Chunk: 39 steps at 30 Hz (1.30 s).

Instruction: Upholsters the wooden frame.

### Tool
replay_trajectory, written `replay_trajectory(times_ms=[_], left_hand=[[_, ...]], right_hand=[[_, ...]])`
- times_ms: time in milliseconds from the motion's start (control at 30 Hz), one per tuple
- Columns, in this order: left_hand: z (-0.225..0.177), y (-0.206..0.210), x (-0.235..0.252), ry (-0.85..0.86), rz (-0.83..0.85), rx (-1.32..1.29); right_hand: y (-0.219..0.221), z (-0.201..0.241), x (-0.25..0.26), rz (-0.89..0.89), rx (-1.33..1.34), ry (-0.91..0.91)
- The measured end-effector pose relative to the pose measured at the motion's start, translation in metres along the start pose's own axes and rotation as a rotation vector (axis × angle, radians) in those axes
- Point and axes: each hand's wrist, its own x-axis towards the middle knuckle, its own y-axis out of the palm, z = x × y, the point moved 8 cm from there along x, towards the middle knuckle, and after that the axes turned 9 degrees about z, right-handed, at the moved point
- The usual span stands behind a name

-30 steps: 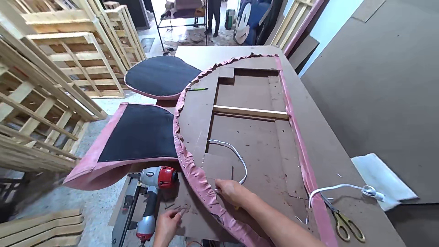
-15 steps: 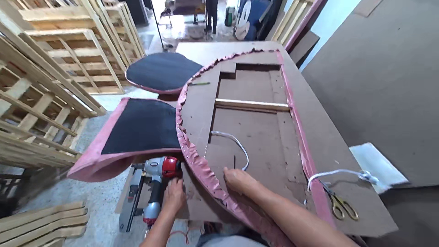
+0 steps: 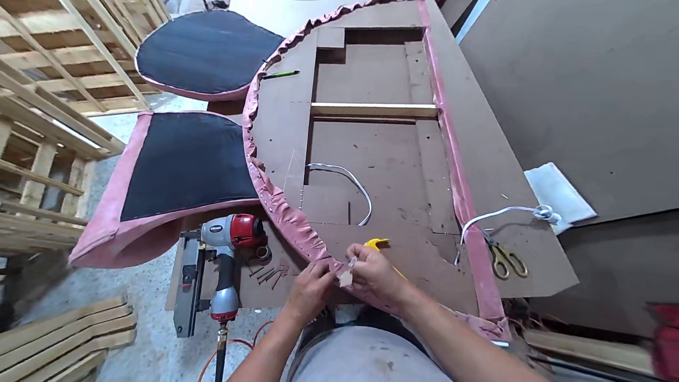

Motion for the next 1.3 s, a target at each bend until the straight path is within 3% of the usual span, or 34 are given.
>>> replay_trajectory(times_ms=[100, 267, 400, 500, 600, 667, 733, 800, 933, 1033, 1167, 1233, 1300], left_hand=[[0.014, -0.007, -0.007, -0.064, 0.025, -0.062], [0.049, -0.013, -0.039, -0.431, 0.068, -0.201], [0.087, -0.039, -0.066, -0.878, -0.096, -0.4], [0.104, -0.061, -0.083, -1.038, -0.208, -0.34], [0.083, -0.074, -0.075, -0.837, -0.138, -0.08], [0.055, -0.063, -0.056, -0.726, 0.01, -0.034], [0.035, -0.03, -0.033, -0.731, 0.248, -0.128], [0.027, 0.001, -0.012, -0.752, 0.362, -0.213], [0.025, 0.023, 0.009, -0.812, 0.426, -0.216], [0.026, 0.028, 0.012, -0.731, 0.406, -0.243], [0.021, 0.029, 0.016, -0.646, 0.352, -0.17], [-0.009, 0.024, 0.022, -0.446, 0.377, -0.056], [-0.059, 0.025, 0.027, -0.137, 0.366, -0.057]], right_hand=[[0.02, -0.033, -0.008, 0.016, -0.023, 0.123], [0.047, -0.043, 0.029, 0.002, -0.562, 0.27], [0.078, -0.052, 0.06, 0.036, -0.649, 0.23], [0.102, -0.059, 0.063, 0.239, -0.673, 0.205], [0.093, -0.04, 0.039, 0.241, -0.811, 0.132], [0.066, -0.025, 0.014, 0.15, -0.848, 0.082], [0.031, -0.016, -0.019, -0.03, -0.84, 0.005], [-0.006, -0.013, -0.055, -0.255, -0.863, -0.08], [-0.064, -0.02, -0.119, -0.622, -1.073, -0.089], [-0.089, -0.027, -0.144, -0.789, -1.217, -0.068], [-0.104, -0.033, -0.151, -0.758, -1.199, 0.152], [-0.105, -0.04, -0.145, -0.653, -1.158, 0.293], [-0.104, -0.045, -0.137, -0.615, -1.191, 0.328]])
